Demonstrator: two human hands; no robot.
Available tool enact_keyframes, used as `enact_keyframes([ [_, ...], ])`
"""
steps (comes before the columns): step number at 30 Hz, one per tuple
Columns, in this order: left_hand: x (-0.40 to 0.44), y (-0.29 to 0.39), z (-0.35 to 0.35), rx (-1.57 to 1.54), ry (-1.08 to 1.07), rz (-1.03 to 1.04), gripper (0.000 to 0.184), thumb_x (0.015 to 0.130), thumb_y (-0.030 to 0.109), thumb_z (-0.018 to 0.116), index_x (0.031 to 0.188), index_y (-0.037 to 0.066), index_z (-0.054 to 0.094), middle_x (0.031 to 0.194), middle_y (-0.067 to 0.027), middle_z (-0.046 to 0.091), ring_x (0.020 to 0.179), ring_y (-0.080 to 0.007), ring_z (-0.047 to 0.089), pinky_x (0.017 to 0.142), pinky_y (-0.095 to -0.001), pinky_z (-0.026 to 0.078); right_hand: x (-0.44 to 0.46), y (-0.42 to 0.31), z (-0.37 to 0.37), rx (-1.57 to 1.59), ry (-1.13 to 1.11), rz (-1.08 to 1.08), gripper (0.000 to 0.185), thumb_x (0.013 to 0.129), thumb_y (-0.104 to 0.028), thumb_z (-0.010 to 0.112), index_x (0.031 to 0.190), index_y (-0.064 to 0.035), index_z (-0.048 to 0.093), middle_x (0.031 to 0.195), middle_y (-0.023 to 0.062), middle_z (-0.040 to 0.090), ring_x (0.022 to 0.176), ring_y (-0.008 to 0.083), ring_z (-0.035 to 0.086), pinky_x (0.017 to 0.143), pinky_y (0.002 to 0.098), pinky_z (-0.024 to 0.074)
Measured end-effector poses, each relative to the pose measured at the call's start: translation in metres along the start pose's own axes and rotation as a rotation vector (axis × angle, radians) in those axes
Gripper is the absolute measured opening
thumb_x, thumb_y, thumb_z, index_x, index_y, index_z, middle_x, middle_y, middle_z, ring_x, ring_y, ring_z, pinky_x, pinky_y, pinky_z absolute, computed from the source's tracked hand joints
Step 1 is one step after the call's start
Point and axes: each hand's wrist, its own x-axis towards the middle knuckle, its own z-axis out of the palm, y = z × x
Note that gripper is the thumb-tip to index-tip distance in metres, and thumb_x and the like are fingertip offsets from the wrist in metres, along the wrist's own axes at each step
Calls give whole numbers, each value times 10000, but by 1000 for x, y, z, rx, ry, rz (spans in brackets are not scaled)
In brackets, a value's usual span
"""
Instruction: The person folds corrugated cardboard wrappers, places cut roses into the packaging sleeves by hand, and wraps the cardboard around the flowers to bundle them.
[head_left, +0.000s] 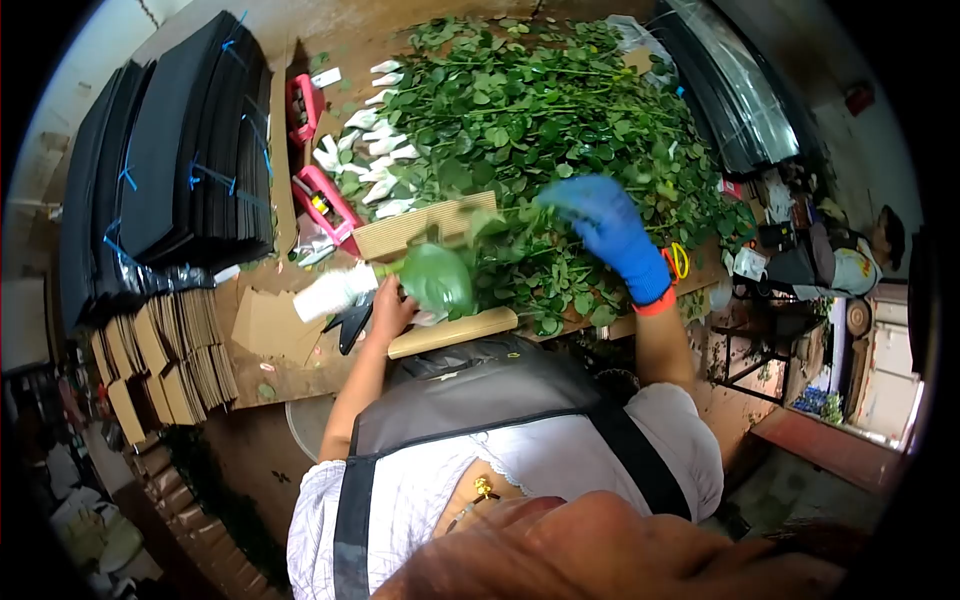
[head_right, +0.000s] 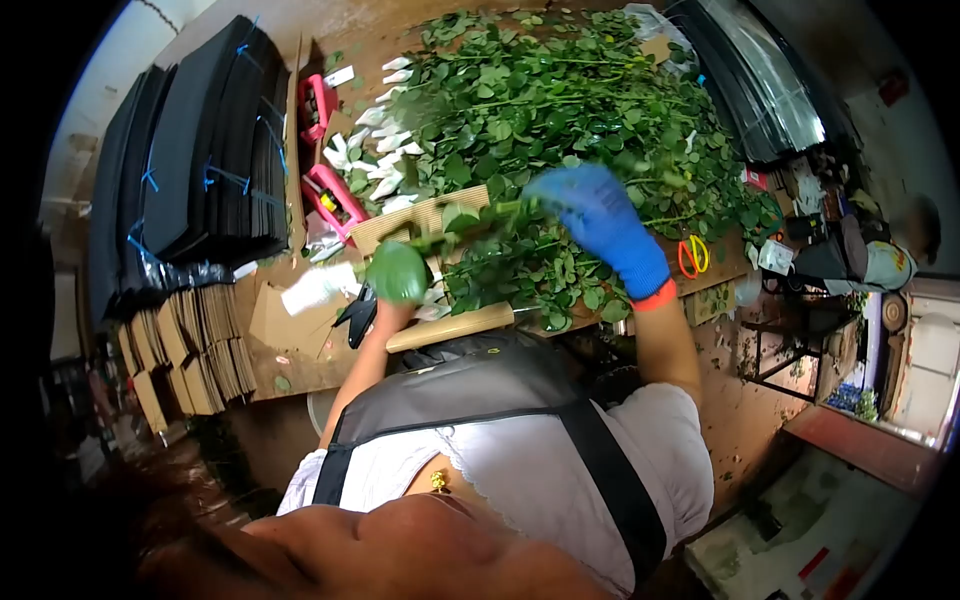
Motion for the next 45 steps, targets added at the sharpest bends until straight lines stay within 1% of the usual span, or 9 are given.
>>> enact_keyframes([
  [3,2,6,10,-402,68,44,534,802,70,721,1267,15,464,1071,-162,621,996,-318,617,884,-373,487,-34,13,36,121,-369,136,260,902,-187,635,1158,-183,677,1091,112,695,957,326,659,853,420,531],
  [5,6,12,-2,65,79,157,611,804,142,761,1306,24,433,1118,-181,623,1031,-306,622,913,-389,486,-51,30,60,47,-498,247,262,919,-219,615,1171,-173,671,1095,135,689,969,342,651,866,429,528],
  [10,6,29,-7,-123,113,13,710,807,209,805,1364,41,398,1106,-137,634,941,-253,661,822,-369,538,-54,55,91,-172,-683,420,234,921,-243,588,1122,-157,672,1057,158,683,962,355,647,851,456,518],
  [17,4,33,-7,-70,107,61,426,831,150,767,1225,69,627,1147,-138,569,932,-256,623,794,-335,530,-79,82,154,-336,-788,421,188,866,-246,607,1013,-146,670,968,153,673,917,350,648,806,476,516],
  [23,4,37,-7,-107,92,7,430,812,145,787,1213,72,650,1100,-151,594,905,-271,637,779,-341,538,-5,45,108,-311,-192,501,194,849,-203,586,1004,-128,674,994,180,675,945,351,657,797,477,514],
  [28,5,37,-7,-95,87,15,454,806,122,785,1232,71,636,1098,-145,586,862,-239,631,745,-324,528,-2,85,159,-537,-478,579,198,821,-158,636,1013,-123,669,1126,110,640,1092,309,580,922,413,468],
  [34,4,39,-7,-92,56,-75,454,814,138,788,1231,65,625,1044,-141,608,815,-214,620,711,-320,519,5,69,54,-368,363,334,408,748,-18,609,1138,-123,665,1134,108,665,1040,344,618,941,445,502],
  [38,5,30,-4,-97,82,6,450,827,152,774,1231,51,604,993,-139,614,814,-233,627,705,-338,519,-8,34,-1,-83,225,150,400,754,-39,634,1142,-132,661,1056,117,670,975,346,628,875,443,516],
  [45,3,22,-10,-10,81,174,496,781,151,731,1247,77,578,1105,-193,601,1015,-389,597,885,-425,486,-84,74,148,-211,-253,131,238,831,-146,615,1059,-149,684,1029,129,681,831,357,649,720,466,524],
])
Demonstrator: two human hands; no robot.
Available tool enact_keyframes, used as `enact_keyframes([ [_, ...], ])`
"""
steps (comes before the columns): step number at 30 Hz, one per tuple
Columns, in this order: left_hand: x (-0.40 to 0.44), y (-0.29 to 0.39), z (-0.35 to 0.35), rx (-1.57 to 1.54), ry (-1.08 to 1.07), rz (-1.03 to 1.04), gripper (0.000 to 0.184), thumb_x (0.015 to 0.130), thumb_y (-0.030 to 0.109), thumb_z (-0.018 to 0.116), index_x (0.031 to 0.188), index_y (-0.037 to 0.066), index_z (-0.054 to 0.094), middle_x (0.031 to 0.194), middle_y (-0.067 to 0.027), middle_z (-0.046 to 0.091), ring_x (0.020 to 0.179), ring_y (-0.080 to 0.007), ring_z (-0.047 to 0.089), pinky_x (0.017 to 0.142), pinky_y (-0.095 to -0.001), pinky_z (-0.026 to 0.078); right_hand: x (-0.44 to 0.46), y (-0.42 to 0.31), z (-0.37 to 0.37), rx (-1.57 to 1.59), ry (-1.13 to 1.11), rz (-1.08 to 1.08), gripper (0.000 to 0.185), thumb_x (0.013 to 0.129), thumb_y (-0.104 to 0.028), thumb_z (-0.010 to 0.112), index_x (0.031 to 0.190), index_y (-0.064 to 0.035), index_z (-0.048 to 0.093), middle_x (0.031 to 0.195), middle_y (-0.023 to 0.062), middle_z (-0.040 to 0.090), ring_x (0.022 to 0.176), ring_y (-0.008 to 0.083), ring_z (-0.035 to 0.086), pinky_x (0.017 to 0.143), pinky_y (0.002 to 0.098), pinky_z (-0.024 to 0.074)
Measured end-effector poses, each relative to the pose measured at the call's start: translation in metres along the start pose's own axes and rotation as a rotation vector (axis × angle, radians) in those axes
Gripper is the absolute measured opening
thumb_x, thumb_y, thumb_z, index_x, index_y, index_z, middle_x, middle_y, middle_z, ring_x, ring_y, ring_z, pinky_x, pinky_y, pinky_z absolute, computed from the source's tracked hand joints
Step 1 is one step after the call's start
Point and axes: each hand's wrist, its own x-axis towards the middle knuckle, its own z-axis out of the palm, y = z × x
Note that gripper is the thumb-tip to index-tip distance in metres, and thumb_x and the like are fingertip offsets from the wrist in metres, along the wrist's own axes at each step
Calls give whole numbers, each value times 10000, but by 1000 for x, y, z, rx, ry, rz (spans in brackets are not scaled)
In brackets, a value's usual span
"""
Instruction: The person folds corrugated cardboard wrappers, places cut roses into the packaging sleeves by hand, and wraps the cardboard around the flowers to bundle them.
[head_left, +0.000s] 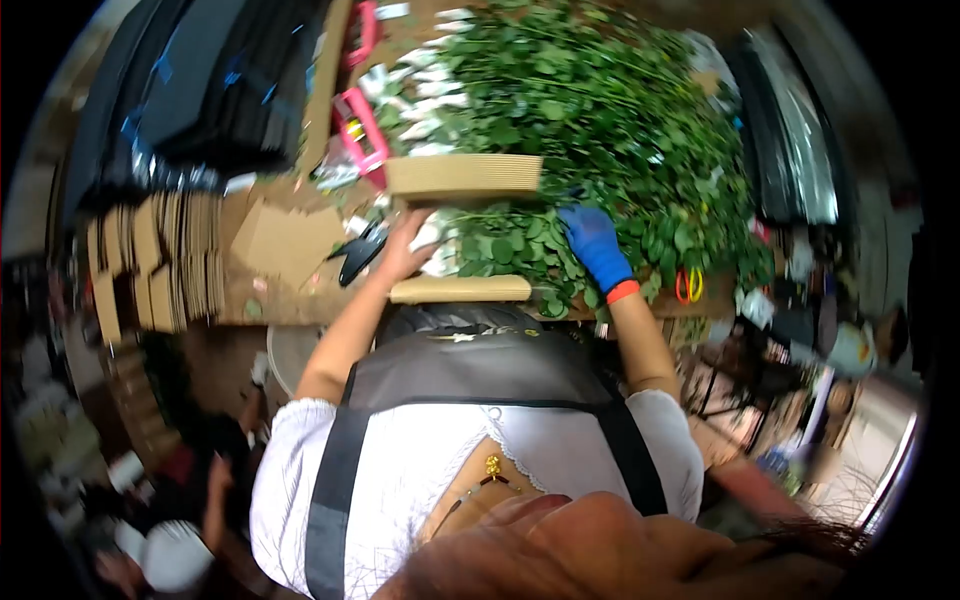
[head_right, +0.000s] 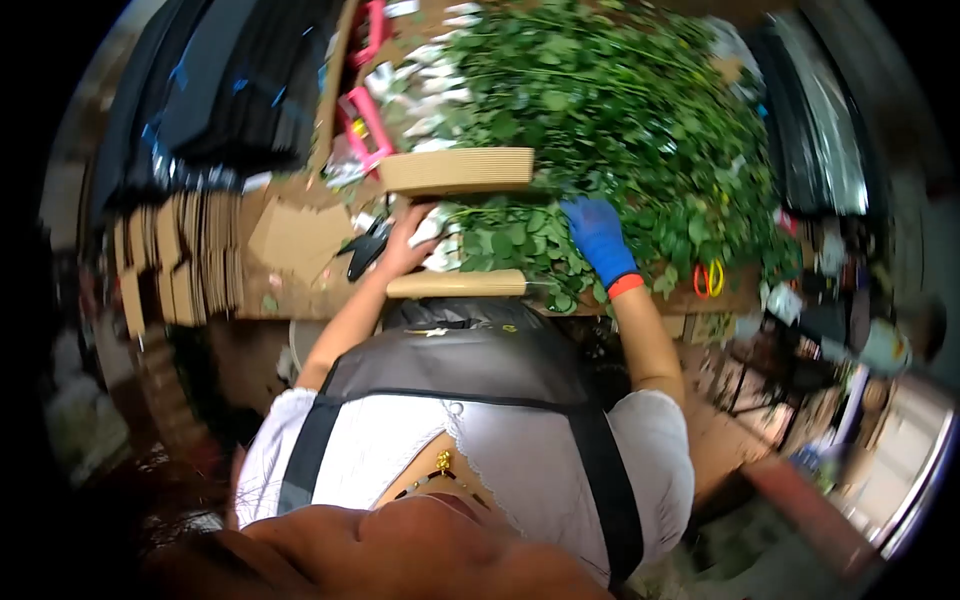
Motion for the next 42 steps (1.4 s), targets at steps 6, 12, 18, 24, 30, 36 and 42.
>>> enact_keyframes([
  [6,-3,0,5,-80,42,-89,533,761,172,749,1262,107,580,1219,-192,576,1133,-396,571,961,-416,468,36,-75,-90,-321,-234,146,310,865,-259,620,1156,-154,634,1042,115,685,863,335,662,758,447,527],
  [12,0,10,4,-101,53,-143,520,759,170,758,1243,98,582,1166,-181,578,1105,-381,577,936,-414,476,80,-160,-65,-74,-348,-33,386,866,-407,631,1169,-167,618,998,111,710,926,331,675,796,442,535],
  [18,-2,4,10,-2,97,-82,484,809,242,746,1218,47,575,1140,-201,571,1056,-384,576,904,-422,483,113,-141,16,-208,-429,39,382,895,-488,591,1078,-164,671,1008,127,709,897,341,676,781,473,529],
  [24,0,5,10,39,111,-174,444,843,337,726,1127,30,579,1108,-227,585,973,-398,582,823,-453,480,113,-145,29,-160,-394,133,408,891,-480,563,1115,-152,660,1123,168,680,1018,361,651,885,518,500],
  [30,21,32,-23,91,108,-211,280,935,285,605,956,7,627,815,-228,627,820,-411,599,728,-471,481,114,-141,46,-158,-389,117,483,892,-497,568,1239,-164,620,1260,168,623,1116,368,613,946,503,488],
  [36,9,23,-11,72,359,-64,227,941,188,593,796,15,605,702,-176,594,634,-351,574,646,-411,480,111,-140,57,-182,-417,201,429,895,-488,566,1210,-205,637,1211,145,653,1077,357,627,914,498,493],
  [42,-14,-7,-28,-347,637,-381,151,906,76,567,774,7,542,754,-41,643,639,-113,564,597,-296,473,112,-143,47,-114,-413,175,433,891,-481,568,1206,-192,635,1180,158,660,1083,361,620,913,483,494],
])
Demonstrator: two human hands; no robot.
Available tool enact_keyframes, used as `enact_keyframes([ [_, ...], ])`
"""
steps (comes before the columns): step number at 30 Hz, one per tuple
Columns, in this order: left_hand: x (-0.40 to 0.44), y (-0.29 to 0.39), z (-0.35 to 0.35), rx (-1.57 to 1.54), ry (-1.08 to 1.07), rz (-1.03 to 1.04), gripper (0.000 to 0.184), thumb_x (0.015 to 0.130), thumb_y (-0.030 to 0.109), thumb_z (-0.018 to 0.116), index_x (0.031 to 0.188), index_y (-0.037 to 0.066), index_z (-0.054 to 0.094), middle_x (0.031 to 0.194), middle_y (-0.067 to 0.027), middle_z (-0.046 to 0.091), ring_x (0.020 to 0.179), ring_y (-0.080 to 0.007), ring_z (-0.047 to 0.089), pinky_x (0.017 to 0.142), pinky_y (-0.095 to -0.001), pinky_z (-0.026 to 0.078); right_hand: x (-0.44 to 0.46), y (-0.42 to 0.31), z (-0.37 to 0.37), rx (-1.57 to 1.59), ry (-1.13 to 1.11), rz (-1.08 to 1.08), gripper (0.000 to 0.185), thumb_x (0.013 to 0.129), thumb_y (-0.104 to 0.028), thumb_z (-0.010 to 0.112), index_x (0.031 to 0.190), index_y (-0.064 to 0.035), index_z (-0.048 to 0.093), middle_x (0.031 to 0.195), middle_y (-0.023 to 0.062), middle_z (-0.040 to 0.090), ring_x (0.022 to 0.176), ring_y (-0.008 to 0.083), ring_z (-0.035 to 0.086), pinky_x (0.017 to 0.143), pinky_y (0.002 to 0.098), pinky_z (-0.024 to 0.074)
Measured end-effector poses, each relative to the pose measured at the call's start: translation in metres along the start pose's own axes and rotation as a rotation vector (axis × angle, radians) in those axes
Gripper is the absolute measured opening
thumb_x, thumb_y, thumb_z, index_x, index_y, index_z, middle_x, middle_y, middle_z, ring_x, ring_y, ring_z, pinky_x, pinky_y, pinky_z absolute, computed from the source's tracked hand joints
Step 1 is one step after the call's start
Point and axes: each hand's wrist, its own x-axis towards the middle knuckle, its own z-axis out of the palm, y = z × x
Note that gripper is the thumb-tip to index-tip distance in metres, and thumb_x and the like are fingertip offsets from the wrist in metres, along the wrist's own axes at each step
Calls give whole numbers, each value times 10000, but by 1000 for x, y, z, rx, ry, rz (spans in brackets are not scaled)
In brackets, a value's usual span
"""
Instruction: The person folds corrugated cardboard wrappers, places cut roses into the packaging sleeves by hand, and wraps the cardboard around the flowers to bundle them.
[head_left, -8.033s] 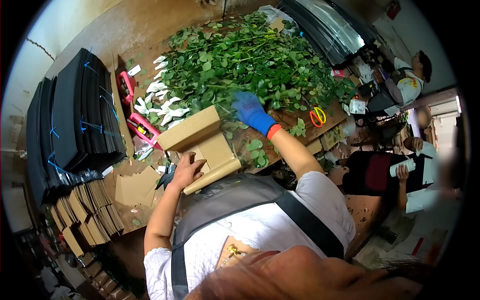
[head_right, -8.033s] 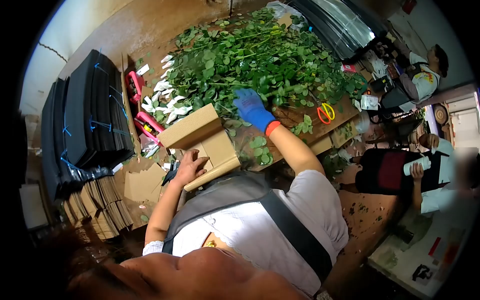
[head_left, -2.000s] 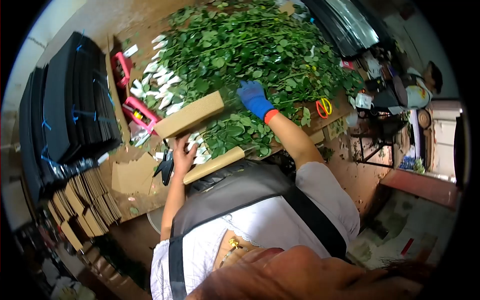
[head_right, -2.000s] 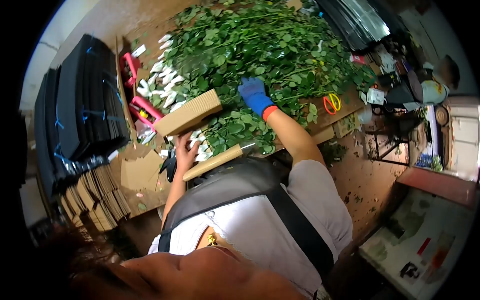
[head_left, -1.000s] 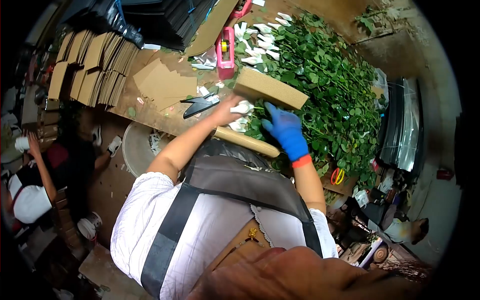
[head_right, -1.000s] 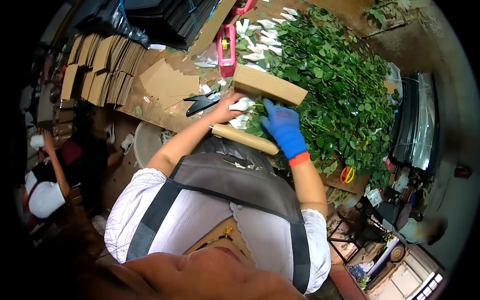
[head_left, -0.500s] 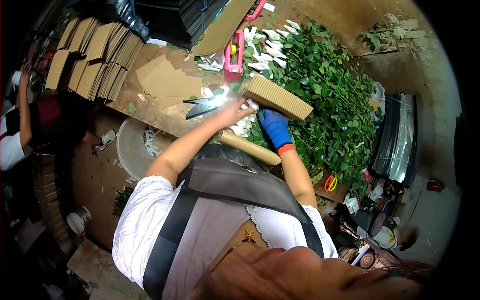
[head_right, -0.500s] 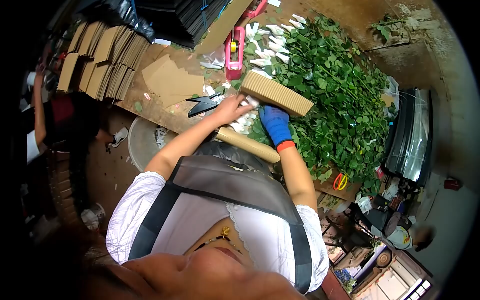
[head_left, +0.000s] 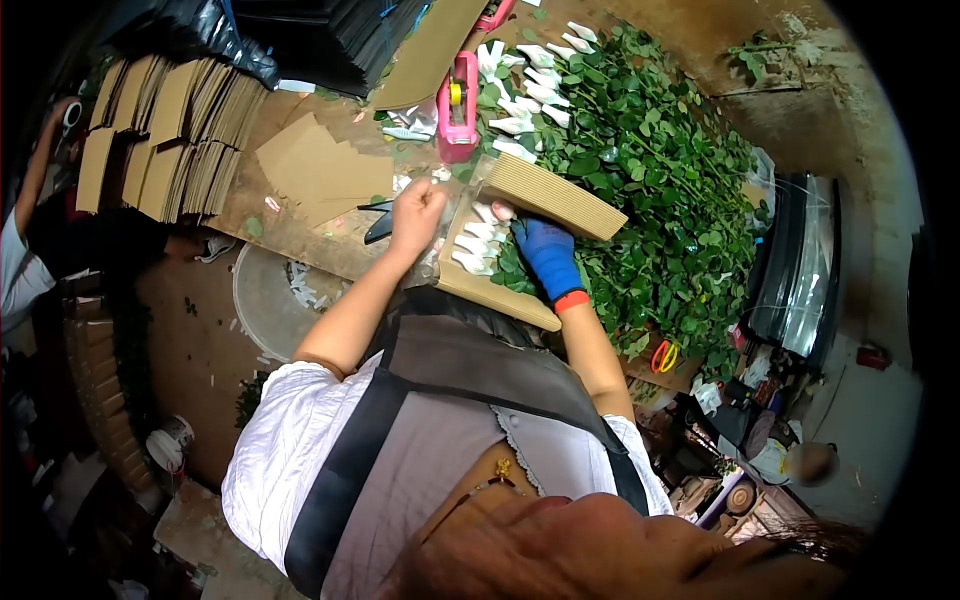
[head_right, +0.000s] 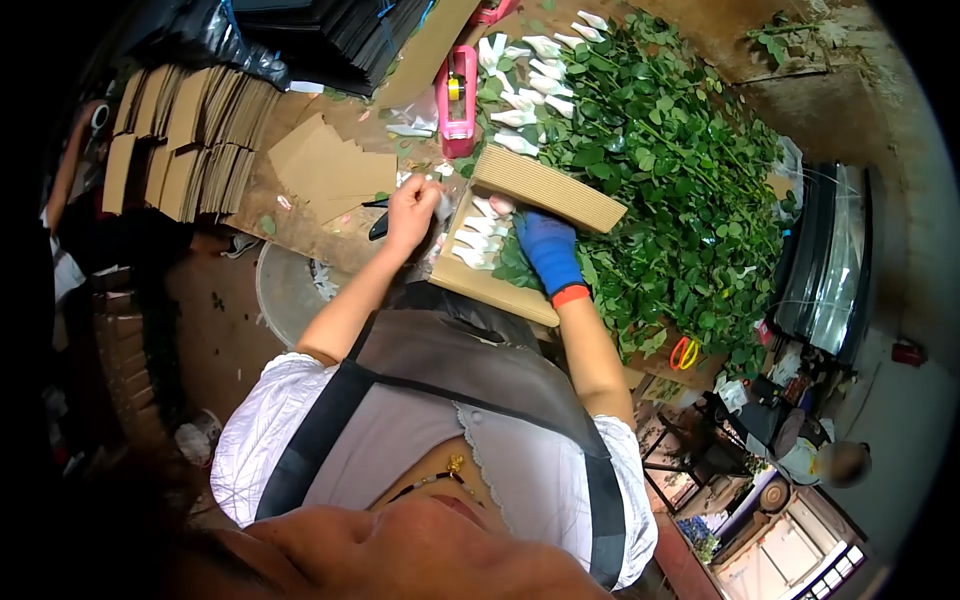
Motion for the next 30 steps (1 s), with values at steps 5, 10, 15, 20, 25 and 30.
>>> enact_keyframes([
  [5,5,21,16,409,-388,-323,457,847,523,660,910,71,675,921,-203,689,928,-396,660,811,-429,512,-4,-1,-20,49,-142,-49,509,853,-456,606,1263,-155,612,1328,165,579,1183,350,572,987,467,464],
  [10,1,3,42,340,-353,-277,394,871,436,643,865,50,718,817,-205,683,806,-382,664,731,-446,509,2,-8,-8,-41,-139,57,527,846,-463,616,1271,-152,602,1334,176,570,1197,338,568,975,473,475],
  [15,-18,-15,51,82,-70,-238,273,882,305,616,871,50,712,760,-221,663,728,-363,667,651,-416,501,-3,-13,-12,-64,-78,54,478,854,-504,604,1130,-120,666,1136,169,677,1044,337,647,878,469,520],
  [20,-19,-8,44,-5,75,-196,193,914,149,615,796,-3,632,648,-72,601,608,-111,499,596,-300,436,-2,-16,-14,-43,-130,74,467,852,-495,608,1112,-112,667,1125,183,674,1026,343,652,869,473,522],
  [25,5,-7,1,103,123,84,145,857,155,625,807,18,617,671,-94,601,608,-236,556,636,-345,468,-4,2,-3,73,-82,-40,515,810,-455,650,1176,-92,638,1173,202,656,1069,383,625,917,480,501],
  [30,-21,-10,-10,458,-264,134,352,818,408,687,958,85,674,861,-179,688,785,-368,665,681,-454,527,1,18,-1,344,-145,-233,767,722,-468,729,1336,-45,549,1337,265,552,1253,396,519,1062,446,412],
])
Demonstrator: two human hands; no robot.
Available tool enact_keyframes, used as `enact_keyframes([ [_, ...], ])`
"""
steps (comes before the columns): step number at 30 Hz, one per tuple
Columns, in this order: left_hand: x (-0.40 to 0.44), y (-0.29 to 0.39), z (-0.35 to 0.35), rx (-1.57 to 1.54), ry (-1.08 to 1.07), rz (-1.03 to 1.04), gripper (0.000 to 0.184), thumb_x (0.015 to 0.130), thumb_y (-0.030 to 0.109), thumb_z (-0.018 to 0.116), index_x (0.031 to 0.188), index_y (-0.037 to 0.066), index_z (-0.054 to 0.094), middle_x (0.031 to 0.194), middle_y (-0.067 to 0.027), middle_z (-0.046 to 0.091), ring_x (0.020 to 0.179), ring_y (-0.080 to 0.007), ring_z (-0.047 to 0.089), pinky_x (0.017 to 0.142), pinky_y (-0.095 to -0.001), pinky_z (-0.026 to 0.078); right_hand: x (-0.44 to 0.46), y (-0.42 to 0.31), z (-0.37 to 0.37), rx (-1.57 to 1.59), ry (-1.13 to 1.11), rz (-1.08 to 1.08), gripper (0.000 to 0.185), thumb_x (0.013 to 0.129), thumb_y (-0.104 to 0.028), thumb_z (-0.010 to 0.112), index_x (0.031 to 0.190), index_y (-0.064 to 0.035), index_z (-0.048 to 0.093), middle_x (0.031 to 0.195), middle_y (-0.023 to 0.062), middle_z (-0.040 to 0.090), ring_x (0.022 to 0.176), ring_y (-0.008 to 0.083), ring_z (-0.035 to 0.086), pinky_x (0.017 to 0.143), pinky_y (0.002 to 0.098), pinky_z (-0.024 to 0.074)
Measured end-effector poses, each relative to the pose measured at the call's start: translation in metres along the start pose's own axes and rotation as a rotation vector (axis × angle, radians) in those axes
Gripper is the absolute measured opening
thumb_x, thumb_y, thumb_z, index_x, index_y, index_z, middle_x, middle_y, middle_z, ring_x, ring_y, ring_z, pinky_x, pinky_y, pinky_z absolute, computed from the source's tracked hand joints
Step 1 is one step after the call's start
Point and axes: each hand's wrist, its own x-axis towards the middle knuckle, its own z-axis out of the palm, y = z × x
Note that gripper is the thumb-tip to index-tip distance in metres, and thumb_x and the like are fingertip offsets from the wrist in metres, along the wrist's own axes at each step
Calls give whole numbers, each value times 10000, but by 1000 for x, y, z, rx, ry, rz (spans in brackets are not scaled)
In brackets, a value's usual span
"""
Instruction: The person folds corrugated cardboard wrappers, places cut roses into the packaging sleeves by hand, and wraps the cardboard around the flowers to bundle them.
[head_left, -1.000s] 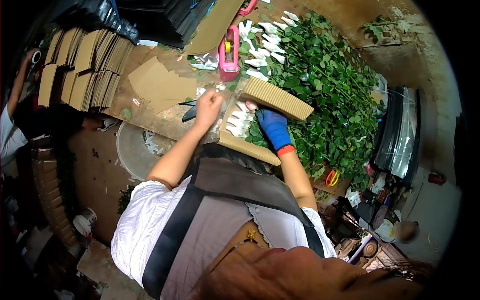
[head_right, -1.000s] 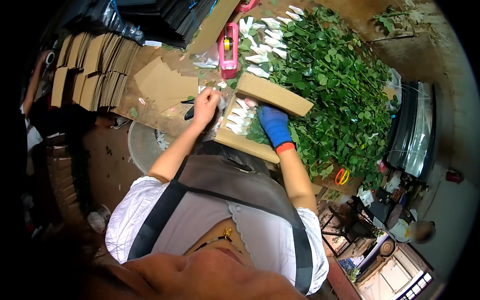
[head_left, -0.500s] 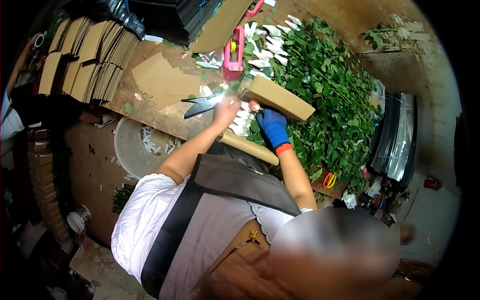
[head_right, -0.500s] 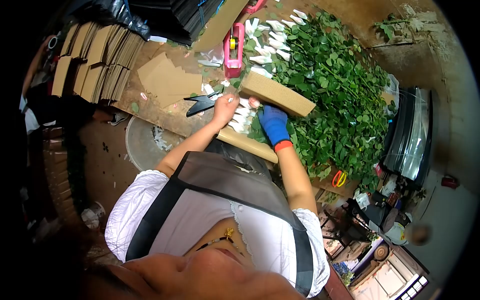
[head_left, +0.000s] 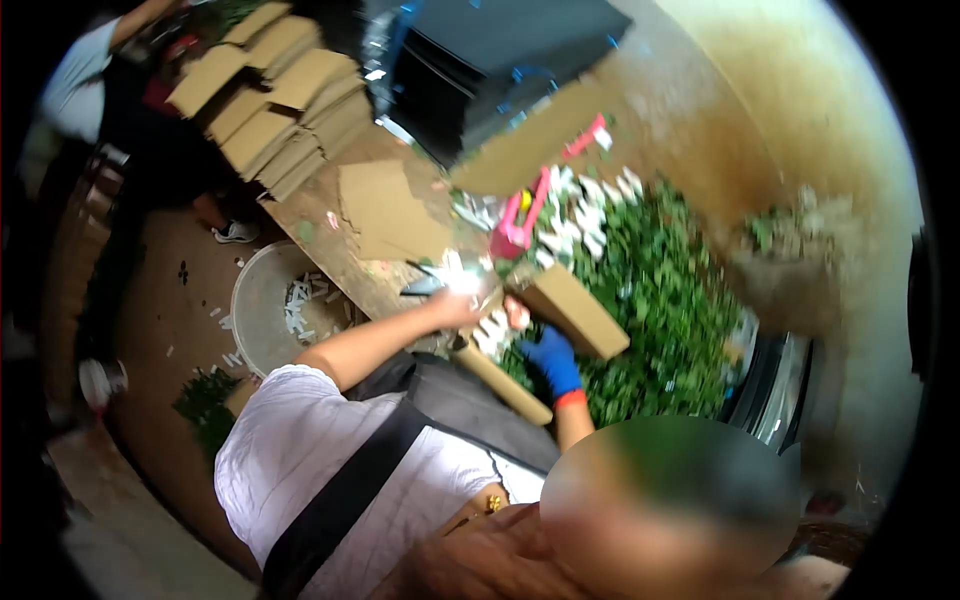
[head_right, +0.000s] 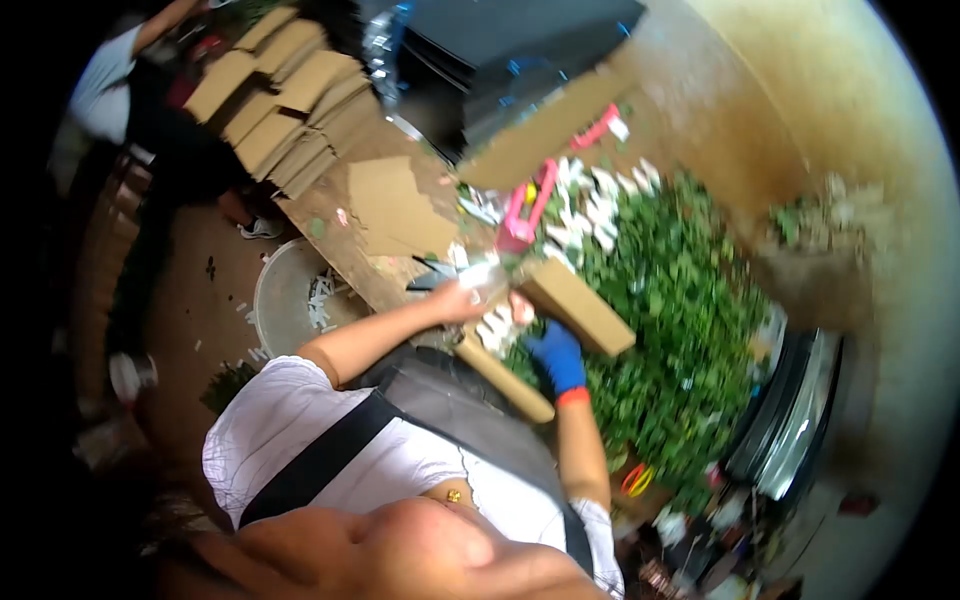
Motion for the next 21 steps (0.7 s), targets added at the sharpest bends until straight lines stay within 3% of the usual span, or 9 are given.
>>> enact_keyframes([
  [2,3,25,-7,11,-331,-149,386,818,467,680,926,97,694,842,-162,702,822,-376,675,736,-486,522,1,3,15,-123,154,50,727,713,-424,768,1304,-52,564,1254,238,616,1139,409,592,980,445,473],
  [4,11,23,9,160,-411,-62,442,842,533,642,940,109,716,844,-169,705,824,-372,682,740,-484,524,-1,-6,13,-208,156,113,694,729,-444,761,1270,-48,581,1228,237,628,1123,400,602,956,454,483],
  [9,11,22,15,90,-357,-87,514,828,605,624,896,106,731,790,-171,692,770,-368,682,698,-471,524,-7,-23,10,-303,162,186,587,753,-467,738,1154,-55,622,1097,225,678,1023,397,643,880,477,507],
  [10,8,26,15,51,-291,-70,496,856,581,623,812,95,709,757,-172,661,750,-367,668,663,-474,507,-5,-25,10,-303,165,187,583,756,-468,736,1154,-57,624,1099,222,679,1022,394,645,876,474,509],
  [15,3,26,28,-156,-188,-194,386,843,469,653,813,89,712,801,-159,674,778,-362,667,693,-465,518,-10,-29,10,-320,164,192,565,775,-472,723,1154,-64,629,1095,211,687,1012,386,654,861,468,518],
  [19,-2,26,33,-174,131,-108,213,813,302,631,796,103,702,835,-115,674,793,-348,660,687,-446,521,-12,-39,5,-351,135,223,555,782,-477,713,1141,-62,631,1085,215,688,1009,388,655,861,475,517],
  [21,-3,35,20,-271,287,-166,226,808,305,624,760,91,681,854,-109,670,803,-344,662,699,-439,521,-14,-38,6,-357,160,196,550,785,-478,706,1131,-58,630,1088,226,682,1011,396,651,858,483,516],
])
